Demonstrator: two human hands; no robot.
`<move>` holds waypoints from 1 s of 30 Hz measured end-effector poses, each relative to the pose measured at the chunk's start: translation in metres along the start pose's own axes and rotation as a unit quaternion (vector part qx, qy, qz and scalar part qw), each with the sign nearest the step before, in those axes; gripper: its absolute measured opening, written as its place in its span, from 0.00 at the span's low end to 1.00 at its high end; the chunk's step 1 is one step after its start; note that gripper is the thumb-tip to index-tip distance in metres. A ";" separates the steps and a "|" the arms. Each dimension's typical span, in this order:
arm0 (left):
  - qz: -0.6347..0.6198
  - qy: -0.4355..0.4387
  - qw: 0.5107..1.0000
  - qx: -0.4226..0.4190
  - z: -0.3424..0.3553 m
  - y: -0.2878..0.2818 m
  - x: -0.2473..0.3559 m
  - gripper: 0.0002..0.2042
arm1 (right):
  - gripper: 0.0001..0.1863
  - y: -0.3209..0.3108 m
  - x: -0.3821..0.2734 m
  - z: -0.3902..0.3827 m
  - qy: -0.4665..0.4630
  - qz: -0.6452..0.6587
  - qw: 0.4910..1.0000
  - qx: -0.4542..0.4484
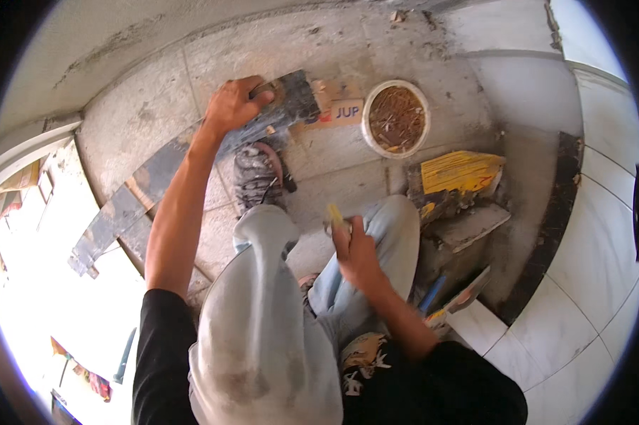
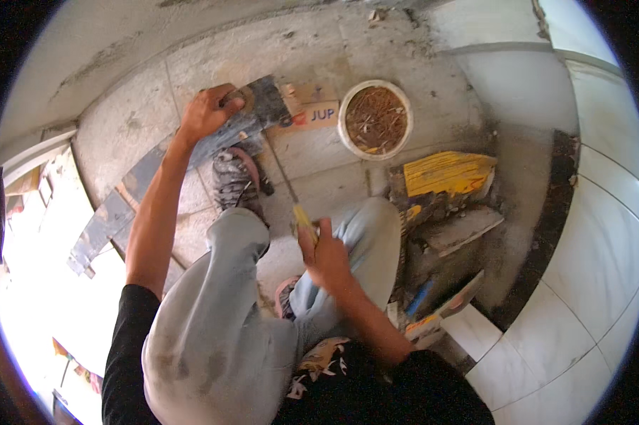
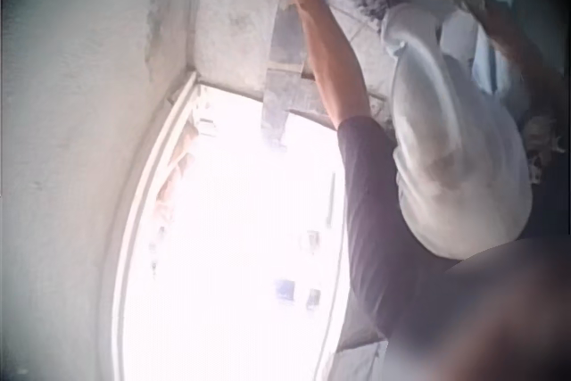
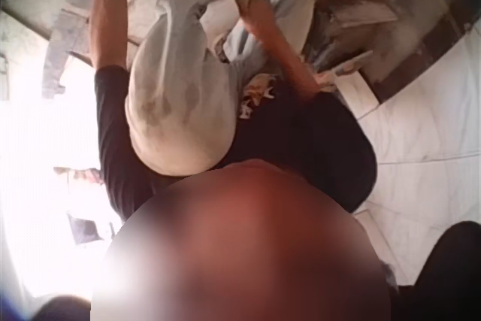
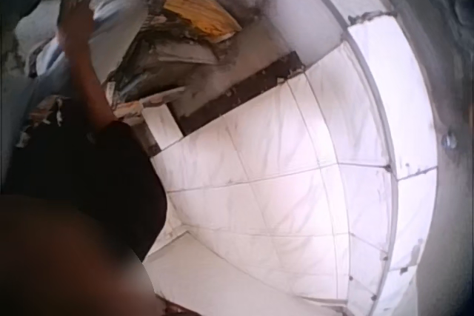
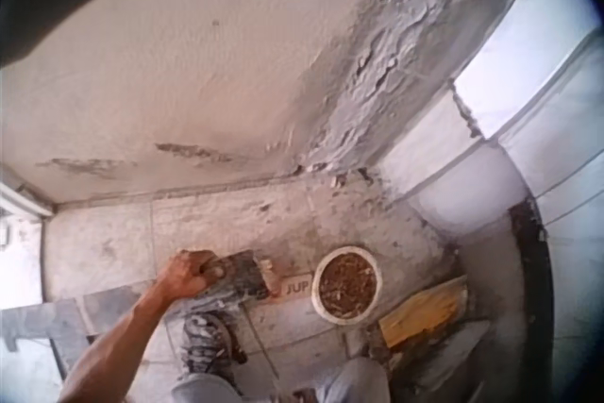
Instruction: Cutting a dark tile piece with a saw and fitting it into place at the base of a wall using a hammer.
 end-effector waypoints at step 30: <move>0.008 -0.028 0.999 -0.036 0.001 0.005 -0.011 0.21 | 0.26 0.003 0.003 0.002 -0.016 0.012 1.000 0.009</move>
Point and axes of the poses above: each hand's wrist, its own z-axis towards the middle knuckle, its own y-axis out of the palm, x = y × z, the point moved 4 cm from there along z, towards the middle knuckle, and after that the axes turned 7 degrees about y, right-handed, at the moved point
